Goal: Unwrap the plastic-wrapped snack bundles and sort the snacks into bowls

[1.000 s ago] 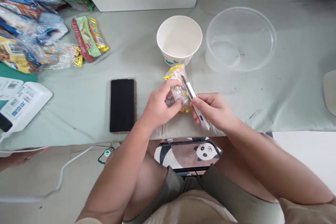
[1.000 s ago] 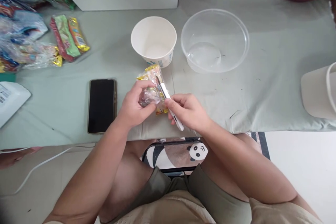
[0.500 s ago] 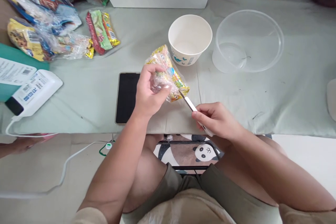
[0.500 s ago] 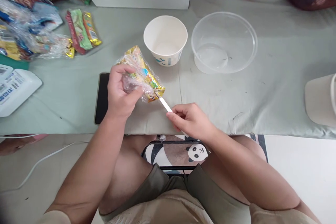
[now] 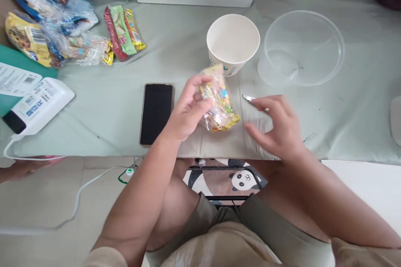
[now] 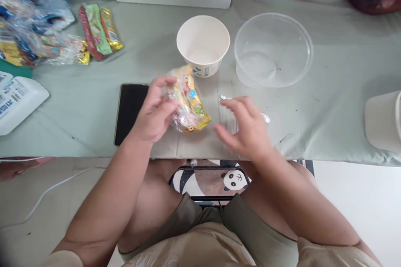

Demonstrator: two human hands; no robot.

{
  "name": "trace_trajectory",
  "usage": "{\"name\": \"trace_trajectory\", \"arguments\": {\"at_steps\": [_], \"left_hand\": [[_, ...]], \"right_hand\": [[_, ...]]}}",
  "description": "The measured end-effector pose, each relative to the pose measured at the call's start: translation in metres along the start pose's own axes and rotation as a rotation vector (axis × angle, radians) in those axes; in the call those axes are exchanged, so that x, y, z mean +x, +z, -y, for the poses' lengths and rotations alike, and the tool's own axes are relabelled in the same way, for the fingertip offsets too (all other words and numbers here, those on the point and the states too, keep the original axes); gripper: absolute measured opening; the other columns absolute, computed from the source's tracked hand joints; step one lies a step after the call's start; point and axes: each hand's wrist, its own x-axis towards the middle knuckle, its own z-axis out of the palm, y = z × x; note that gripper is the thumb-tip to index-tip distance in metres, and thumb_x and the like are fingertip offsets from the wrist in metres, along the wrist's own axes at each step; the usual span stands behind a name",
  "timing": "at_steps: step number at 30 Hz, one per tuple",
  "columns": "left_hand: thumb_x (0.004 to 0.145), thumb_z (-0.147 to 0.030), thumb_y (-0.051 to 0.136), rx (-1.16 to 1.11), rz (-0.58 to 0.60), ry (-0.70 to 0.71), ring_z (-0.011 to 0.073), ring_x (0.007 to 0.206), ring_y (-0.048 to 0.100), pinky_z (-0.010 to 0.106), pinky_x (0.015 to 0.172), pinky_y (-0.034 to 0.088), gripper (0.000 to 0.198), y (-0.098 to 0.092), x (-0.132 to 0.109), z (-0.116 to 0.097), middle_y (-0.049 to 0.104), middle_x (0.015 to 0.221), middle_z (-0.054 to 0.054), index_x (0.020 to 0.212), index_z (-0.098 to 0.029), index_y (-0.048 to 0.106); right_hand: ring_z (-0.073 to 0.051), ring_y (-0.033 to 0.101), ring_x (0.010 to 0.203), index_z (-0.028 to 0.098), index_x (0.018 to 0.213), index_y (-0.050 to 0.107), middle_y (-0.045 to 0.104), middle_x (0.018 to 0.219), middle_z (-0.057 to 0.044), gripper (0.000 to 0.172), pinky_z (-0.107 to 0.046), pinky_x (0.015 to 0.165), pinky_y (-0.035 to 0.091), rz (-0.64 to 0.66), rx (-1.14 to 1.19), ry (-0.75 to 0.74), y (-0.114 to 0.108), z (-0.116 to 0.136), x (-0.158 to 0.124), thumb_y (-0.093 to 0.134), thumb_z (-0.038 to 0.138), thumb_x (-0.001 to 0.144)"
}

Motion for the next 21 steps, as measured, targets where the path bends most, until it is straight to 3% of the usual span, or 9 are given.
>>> {"name": "trace_trajectory", "arguments": {"at_steps": [2, 4, 6, 10, 12, 15, 18, 20, 21], "left_hand": [[0.084, -0.051, 0.078, -0.024, 0.111, -0.045, 0.0205, 0.090, 0.070, 0.032, 0.071, 0.058, 0.054, 0.010, -0.003, 0.005, 0.070, 0.109, 0.001, 0.129, -0.038, 0.053], [0.087, -0.047, 0.074, -0.071, 0.131, -0.082, 0.0210, 0.091, 0.072, 0.034, 0.073, 0.061, 0.053, 0.018, -0.004, 0.008, 0.072, 0.110, 0.001, 0.134, -0.038, 0.050], [0.088, -0.044, 0.072, -0.141, 0.066, -0.110, 0.0210, 0.088, 0.074, 0.034, 0.069, 0.062, 0.051, 0.022, -0.002, 0.010, 0.073, 0.110, 0.001, 0.133, -0.038, 0.049], [0.085, -0.041, 0.075, -0.295, -0.101, -0.111, 0.0208, 0.093, 0.076, 0.027, 0.063, 0.058, 0.050, 0.015, 0.005, 0.008, 0.071, 0.121, 0.000, 0.127, -0.036, 0.049], [0.081, -0.040, 0.081, -0.306, -0.144, -0.083, 0.0209, 0.097, 0.076, 0.026, 0.064, 0.057, 0.057, 0.008, 0.007, 0.008, 0.070, 0.120, -0.001, 0.127, -0.036, 0.047], [0.076, -0.038, 0.087, -0.227, -0.174, -0.015, 0.0235, 0.101, 0.076, 0.028, 0.069, 0.058, 0.067, 0.000, 0.010, 0.010, 0.071, 0.116, 0.000, 0.129, -0.036, 0.046], [0.077, -0.036, 0.085, -0.141, -0.147, -0.003, 0.0235, 0.091, 0.076, 0.030, 0.067, 0.057, 0.069, -0.001, 0.008, 0.013, 0.071, 0.103, 0.000, 0.134, -0.037, 0.046], [0.080, -0.034, 0.082, -0.107, -0.108, -0.014, 0.0214, 0.081, 0.075, 0.029, 0.063, 0.056, 0.066, 0.004, 0.005, 0.014, 0.070, 0.095, -0.001, 0.136, -0.037, 0.047], [0.082, -0.033, 0.080, -0.098, -0.083, -0.025, 0.0205, 0.077, 0.074, 0.028, 0.062, 0.056, 0.064, 0.008, 0.003, 0.013, 0.070, 0.092, -0.001, 0.137, -0.037, 0.048]], "right_hand": [[-0.026, 0.067, 0.098, 0.025, 0.126, 0.065, 0.068, 0.111, -0.012, 0.037, -0.042, 0.083, 0.059, 0.000, 0.108, -0.129, 0.005, 0.017, 0.001, 0.067, 0.044, 0.095], [-0.021, 0.066, 0.090, 0.028, 0.115, 0.067, 0.067, 0.102, -0.007, 0.018, -0.037, 0.078, 0.058, -0.056, 0.091, -0.195, 0.008, 0.028, 0.002, 0.066, 0.029, 0.097], [-0.019, 0.064, 0.083, 0.029, 0.104, 0.065, 0.066, 0.094, -0.005, 0.015, -0.036, 0.074, 0.055, -0.129, 0.047, -0.219, 0.008, 0.030, 0.002, 0.063, 0.017, 0.096], [-0.021, 0.067, 0.091, 0.027, 0.093, 0.060, 0.068, 0.098, -0.004, 0.013, -0.039, 0.075, 0.053, -0.212, 0.125, -0.375, 0.002, 0.022, 0.002, 0.061, 0.014, 0.091], [-0.021, 0.067, 0.094, 0.025, 0.090, 0.060, 0.069, 0.098, -0.004, 0.010, -0.040, 0.077, 0.052, -0.176, 0.201, -0.486, -0.001, 0.017, 0.001, 0.058, 0.016, 0.089], [-0.023, 0.067, 0.092, 0.023, 0.085, 0.060, 0.072, 0.094, -0.004, 0.008, -0.042, 0.076, 0.049, 0.039, 0.289, -0.550, -0.006, 0.011, 0.000, 0.056, 0.025, 0.091], [-0.020, 0.065, 0.085, 0.022, 0.081, 0.059, 0.070, 0.089, -0.003, 0.016, -0.040, 0.076, 0.052, 0.086, 0.427, -0.363, -0.004, 0.006, -0.001, 0.056, 0.026, 0.096], [-0.019, 0.067, 0.089, 0.024, 0.094, 0.061, 0.068, 0.098, -0.005, 0.007, -0.035, 0.077, 0.057, 0.017, 0.602, -0.047, 0.004, 0.007, -0.001, 0.060, 0.029, 0.098], [-0.019, 0.069, 0.095, 0.025, 0.108, 0.060, 0.068, 0.108, -0.006, 0.015, -0.034, 0.077, 0.059, 0.011, 0.708, 0.129, 0.010, 0.009, -0.001, 0.065, 0.034, 0.097]]}}
